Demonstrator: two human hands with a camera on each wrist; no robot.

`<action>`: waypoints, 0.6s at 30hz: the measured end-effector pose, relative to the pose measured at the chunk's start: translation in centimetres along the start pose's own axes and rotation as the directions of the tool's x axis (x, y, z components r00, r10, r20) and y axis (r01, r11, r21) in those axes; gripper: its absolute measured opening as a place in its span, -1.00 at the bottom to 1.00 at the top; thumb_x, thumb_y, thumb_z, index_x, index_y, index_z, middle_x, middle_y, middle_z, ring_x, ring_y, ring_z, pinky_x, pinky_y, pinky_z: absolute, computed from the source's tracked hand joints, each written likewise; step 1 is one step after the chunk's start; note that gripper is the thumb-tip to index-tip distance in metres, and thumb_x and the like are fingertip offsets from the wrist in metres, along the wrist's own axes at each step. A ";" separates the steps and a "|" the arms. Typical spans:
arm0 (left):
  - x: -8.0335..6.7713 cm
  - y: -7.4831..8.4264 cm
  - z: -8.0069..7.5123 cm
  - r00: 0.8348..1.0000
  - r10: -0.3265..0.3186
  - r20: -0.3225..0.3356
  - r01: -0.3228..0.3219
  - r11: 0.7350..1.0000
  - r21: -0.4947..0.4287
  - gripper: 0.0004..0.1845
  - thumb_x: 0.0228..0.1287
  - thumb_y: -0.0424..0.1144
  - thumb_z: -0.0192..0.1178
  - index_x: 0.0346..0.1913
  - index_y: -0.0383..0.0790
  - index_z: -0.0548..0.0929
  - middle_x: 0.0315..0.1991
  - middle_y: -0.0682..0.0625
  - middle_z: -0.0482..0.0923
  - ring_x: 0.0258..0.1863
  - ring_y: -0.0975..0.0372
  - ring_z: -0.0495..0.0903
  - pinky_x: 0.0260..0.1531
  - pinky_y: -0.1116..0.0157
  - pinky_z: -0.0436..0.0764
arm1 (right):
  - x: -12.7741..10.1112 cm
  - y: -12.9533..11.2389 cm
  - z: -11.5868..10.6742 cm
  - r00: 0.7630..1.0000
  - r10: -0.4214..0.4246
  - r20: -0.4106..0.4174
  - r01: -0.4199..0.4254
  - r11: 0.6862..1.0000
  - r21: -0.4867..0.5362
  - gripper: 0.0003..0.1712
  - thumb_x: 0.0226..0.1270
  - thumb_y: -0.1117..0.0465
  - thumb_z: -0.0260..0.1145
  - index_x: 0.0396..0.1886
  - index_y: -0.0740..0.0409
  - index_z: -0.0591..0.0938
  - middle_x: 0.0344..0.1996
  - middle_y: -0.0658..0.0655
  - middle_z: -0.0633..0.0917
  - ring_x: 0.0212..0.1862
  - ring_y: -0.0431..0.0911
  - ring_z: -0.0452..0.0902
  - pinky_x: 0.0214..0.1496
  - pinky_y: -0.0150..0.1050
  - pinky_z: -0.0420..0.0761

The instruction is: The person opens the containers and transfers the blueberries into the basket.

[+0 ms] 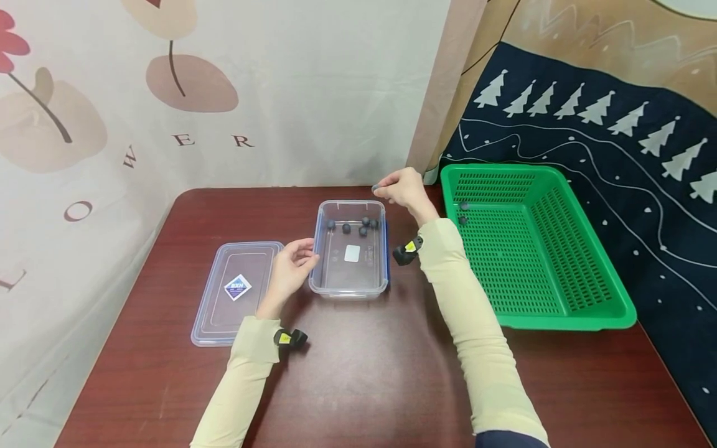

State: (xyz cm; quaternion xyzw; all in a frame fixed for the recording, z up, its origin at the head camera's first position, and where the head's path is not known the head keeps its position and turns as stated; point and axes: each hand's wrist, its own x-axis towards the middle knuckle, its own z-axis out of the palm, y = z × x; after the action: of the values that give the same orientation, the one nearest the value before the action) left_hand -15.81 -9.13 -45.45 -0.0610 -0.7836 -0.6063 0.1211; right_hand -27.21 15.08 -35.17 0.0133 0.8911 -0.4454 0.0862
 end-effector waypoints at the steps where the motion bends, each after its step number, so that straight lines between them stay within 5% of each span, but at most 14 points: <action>1: 0.0 -0.1 0.0 1.000 0.007 -0.001 -0.007 1.000 0.002 -0.66 0.03 -0.62 0.22 -0.06 -0.63 0.53 -0.17 -0.40 0.51 -0.24 -0.13 0.58 -0.16 0.29 0.71 | -0.1 0.2 -0.4 1.000 0.002 -0.006 -0.002 1.000 0.000 -0.69 0.17 0.17 0.39 -0.16 0.28 0.67 -0.22 0.25 0.67 -0.26 0.07 0.59 -0.22 -0.29 0.70; 4: -0.3 1.4 -0.2 1.000 0.002 0.006 -0.002 1.000 -0.011 -0.66 0.03 -0.65 0.20 -0.07 -0.67 0.51 -0.17 -0.44 0.49 -0.23 -0.18 0.56 -0.14 0.19 0.71 | -0.4 0.7 -1.5 1.000 0.002 -0.020 -0.002 1.000 -0.003 -0.68 0.17 0.17 0.38 -0.15 0.29 0.67 -0.22 0.26 0.67 -0.27 0.06 0.60 -0.17 -0.25 0.70; 8: -0.2 1.3 -0.2 1.000 -0.015 0.007 0.015 1.000 -0.014 -0.66 0.03 -0.67 0.19 -0.06 -0.70 0.49 -0.15 -0.47 0.48 -0.22 -0.22 0.55 -0.12 0.07 0.68 | -1.0 1.4 -3.0 0.999 -0.002 -0.034 0.002 1.000 -0.009 -0.66 0.18 0.16 0.37 -0.13 0.30 0.66 -0.24 0.25 0.67 -0.37 -0.05 0.60 -0.14 -0.24 0.70; 11: 0.1 -0.4 0.1 1.000 -0.005 -0.003 0.005 1.000 -0.010 -0.66 0.03 -0.63 0.21 -0.06 -0.64 0.52 -0.16 -0.42 0.50 -0.23 -0.17 0.57 -0.14 0.17 0.71 | -1.4 1.8 -4.2 0.999 -0.002 -0.044 0.002 1.000 -0.001 -0.65 0.20 0.16 0.36 -0.12 0.33 0.65 -0.26 0.24 0.66 -0.42 -0.14 0.57 -0.13 -0.25 0.70; 18: 0.1 -0.4 0.1 1.000 -0.011 -0.006 0.011 1.000 -0.001 -0.66 0.02 -0.62 0.22 -0.06 -0.60 0.55 -0.17 -0.38 0.51 -0.24 -0.12 0.57 -0.16 0.30 0.71 | -2.6 3.1 -6.5 0.998 0.030 -0.062 -0.029 0.999 0.018 -0.61 0.21 0.15 0.35 -0.08 0.35 0.63 -0.31 0.14 0.67 -0.43 -0.21 0.55 0.01 -0.12 0.67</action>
State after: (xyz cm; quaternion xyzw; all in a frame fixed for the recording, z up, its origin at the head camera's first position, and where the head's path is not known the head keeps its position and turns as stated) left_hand -16.01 -9.11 -45.81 -0.0550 -0.7832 -0.6075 0.1202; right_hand -25.25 22.25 -33.32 0.0412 0.8891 -0.4512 0.0648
